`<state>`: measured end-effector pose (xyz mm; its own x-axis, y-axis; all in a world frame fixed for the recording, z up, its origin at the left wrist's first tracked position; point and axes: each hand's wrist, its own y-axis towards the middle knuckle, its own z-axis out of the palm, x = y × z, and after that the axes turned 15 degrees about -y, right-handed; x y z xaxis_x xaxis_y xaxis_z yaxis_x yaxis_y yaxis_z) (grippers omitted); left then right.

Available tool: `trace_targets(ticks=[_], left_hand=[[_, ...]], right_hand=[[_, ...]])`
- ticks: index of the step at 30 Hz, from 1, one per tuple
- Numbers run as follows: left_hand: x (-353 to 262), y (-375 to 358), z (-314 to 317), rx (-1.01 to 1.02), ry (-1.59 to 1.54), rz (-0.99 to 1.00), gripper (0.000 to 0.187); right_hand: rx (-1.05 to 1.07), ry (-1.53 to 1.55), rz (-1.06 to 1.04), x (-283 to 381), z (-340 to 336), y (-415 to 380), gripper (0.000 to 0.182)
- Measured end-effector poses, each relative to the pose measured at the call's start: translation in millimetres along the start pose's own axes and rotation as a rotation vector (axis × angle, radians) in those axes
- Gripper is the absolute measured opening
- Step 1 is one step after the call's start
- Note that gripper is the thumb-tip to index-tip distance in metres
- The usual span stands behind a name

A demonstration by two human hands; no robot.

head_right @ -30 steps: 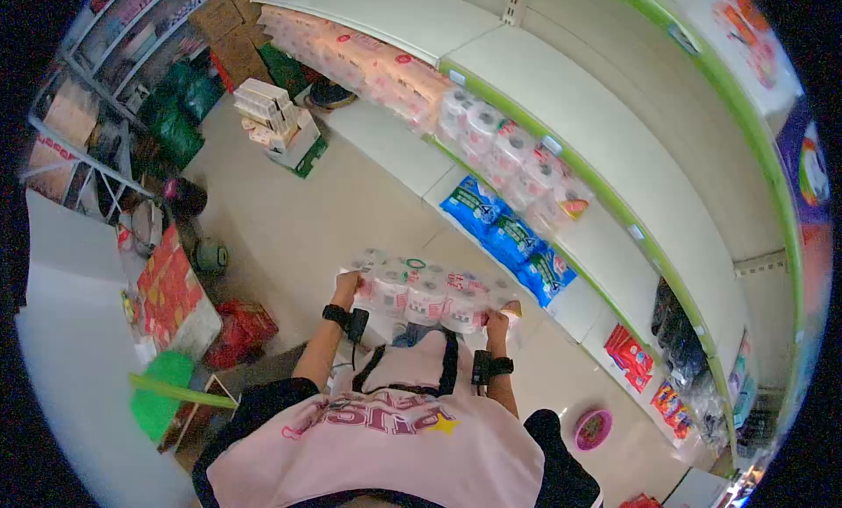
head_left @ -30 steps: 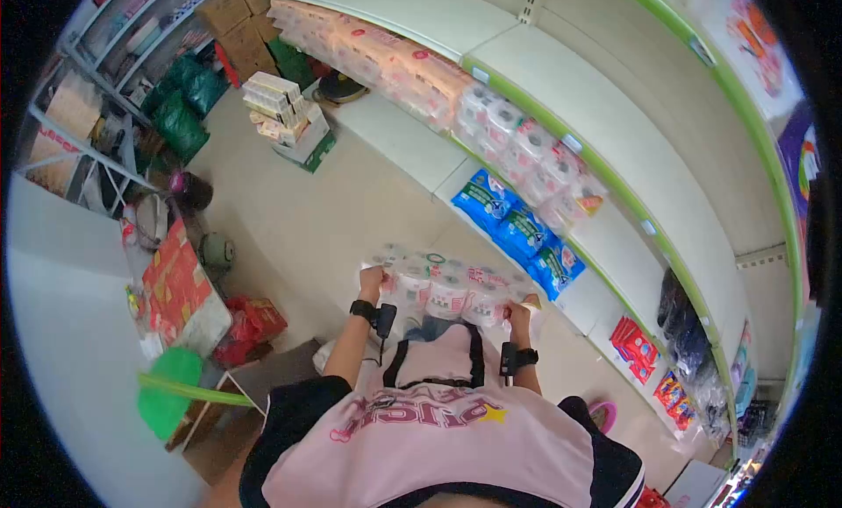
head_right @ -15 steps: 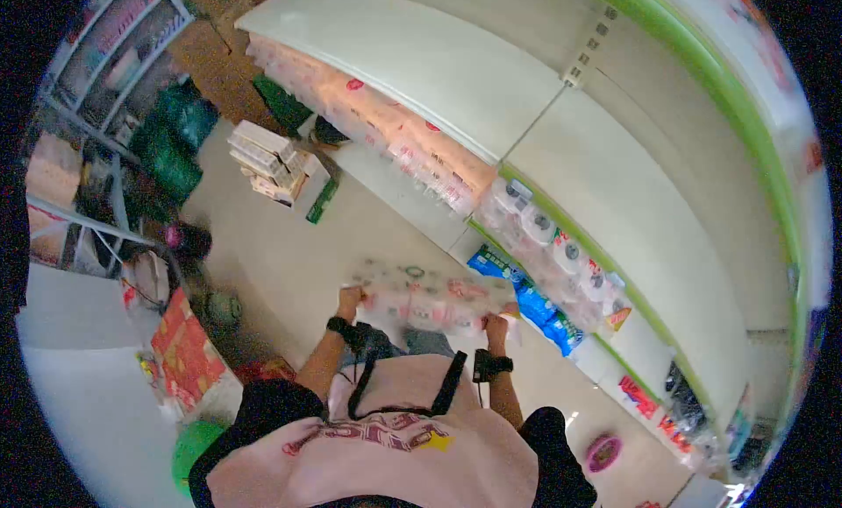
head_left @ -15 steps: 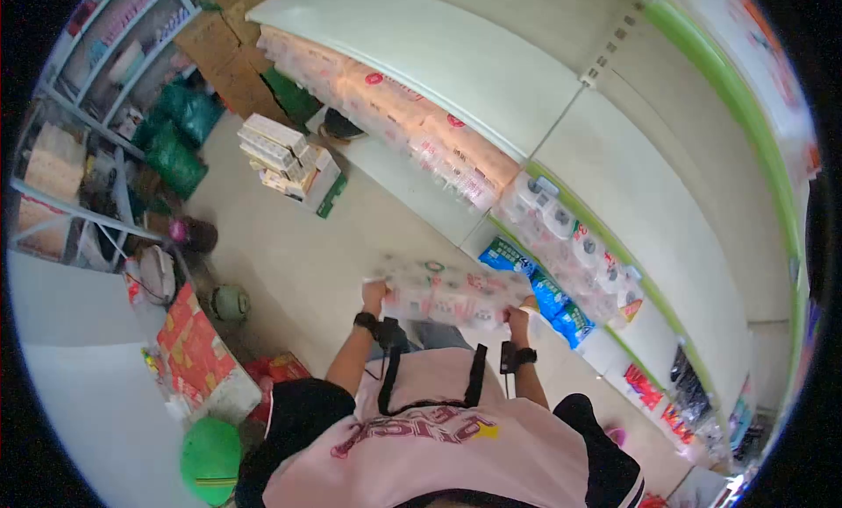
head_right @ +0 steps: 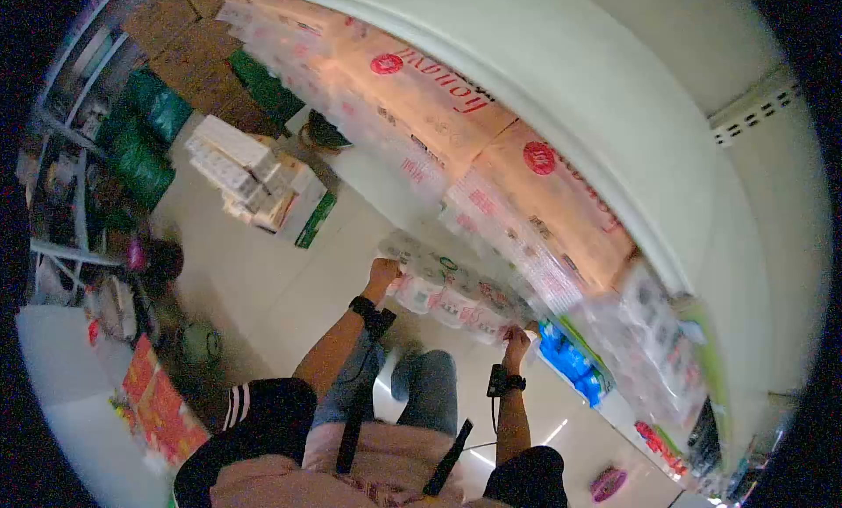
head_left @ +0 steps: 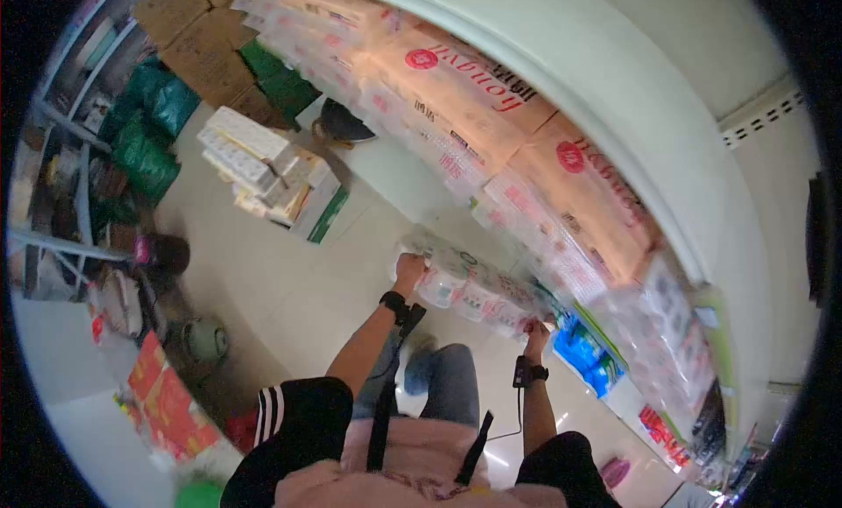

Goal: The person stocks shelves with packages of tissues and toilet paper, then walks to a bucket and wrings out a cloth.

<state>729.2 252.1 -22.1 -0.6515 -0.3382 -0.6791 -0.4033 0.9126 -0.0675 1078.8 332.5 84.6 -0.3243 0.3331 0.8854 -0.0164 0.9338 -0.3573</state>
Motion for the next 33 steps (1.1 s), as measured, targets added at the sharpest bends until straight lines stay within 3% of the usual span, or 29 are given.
trace_targets(ticks=[1, 2, 4, 5, 7, 11, 14, 17, 19, 21, 24, 26, 29, 31, 33], left_hand=[[39.4, 27.2, 34.8, -0.118, -0.193, -0.008, 0.018], [47.0, 43.6, 41.1, -0.110, -0.193, 0.002, 0.018], [39.1, 73.6, 19.0, -0.126, -0.811, -0.514, 0.023], [52.3, 86.9, 25.3, -0.102, -0.803, -0.512, 0.023], [75.1, 99.6, 40.0, -0.130, -1.225, -0.259, 0.024], [85.5, 132.0, 38.7, -0.041, -1.209, -0.229, 0.024], [78.0, 135.9, 19.8, 0.104, -1.086, -0.070, 0.024], [82.6, 148.2, 7.1, 0.220, -1.020, -0.009, 0.024], [88.5, 151.2, 12.6, 0.215, -1.019, 0.023, 0.025], [91.8, 164.7, 20.0, 0.203, -1.013, 0.082, 0.029], [116.0, 184.1, 55.9, 0.151, -1.045, 0.038, 0.030], [139.9, 184.7, 65.7, 0.284, -0.938, 0.038, 0.025], [146.4, 172.7, 67.6, 0.284, -0.997, 0.082, 0.023], [126.1, 164.0, 42.8, 0.397, -0.831, 0.114, 0.023], [143.1, 173.8, 39.5, 0.537, -0.776, 0.008, 0.026]], right_hand=[[-0.011, 0.010, -0.013, -16.7, 18.4, 27.3, 0.025], [-0.010, -0.038, -0.094, -37.9, 30.8, 51.5, 0.025], [-0.010, -0.101, -0.212, -72.5, 61.9, 80.7, 0.026], [-0.007, -0.126, -0.265, -78.5, 75.9, 98.2, 0.026], [-0.045, -0.074, -0.269, -112.5, 94.6, 128.7, 0.027], [-0.060, -0.146, -0.291, -141.4, 110.1, 152.1, 0.023], [-0.109, -0.146, -0.289, -140.5, 109.0, 135.4, 0.028], [0.015, 0.041, -0.312, -122.1, 103.5, 118.5, 0.026], [-0.032, -0.229, -0.401, -121.3, 102.1, 117.0, 0.027], [-0.045, -0.175, -0.408, -135.3, 112.4, 131.5, 0.028], [-0.069, -0.126, -0.426, -164.2, 128.1, 159.7, 0.031], [-0.058, -0.062, -0.439, -194.5, 138.0, 171.1, 0.032], [-0.105, -0.137, -0.417, -221.1, 142.8, 172.3, 0.032], [-0.147, -0.173, -0.426, -225.5, 141.2, 171.4, 0.031], [-0.090, -0.206, -0.390, -217.2, 139.6, 168.0, 0.028]])
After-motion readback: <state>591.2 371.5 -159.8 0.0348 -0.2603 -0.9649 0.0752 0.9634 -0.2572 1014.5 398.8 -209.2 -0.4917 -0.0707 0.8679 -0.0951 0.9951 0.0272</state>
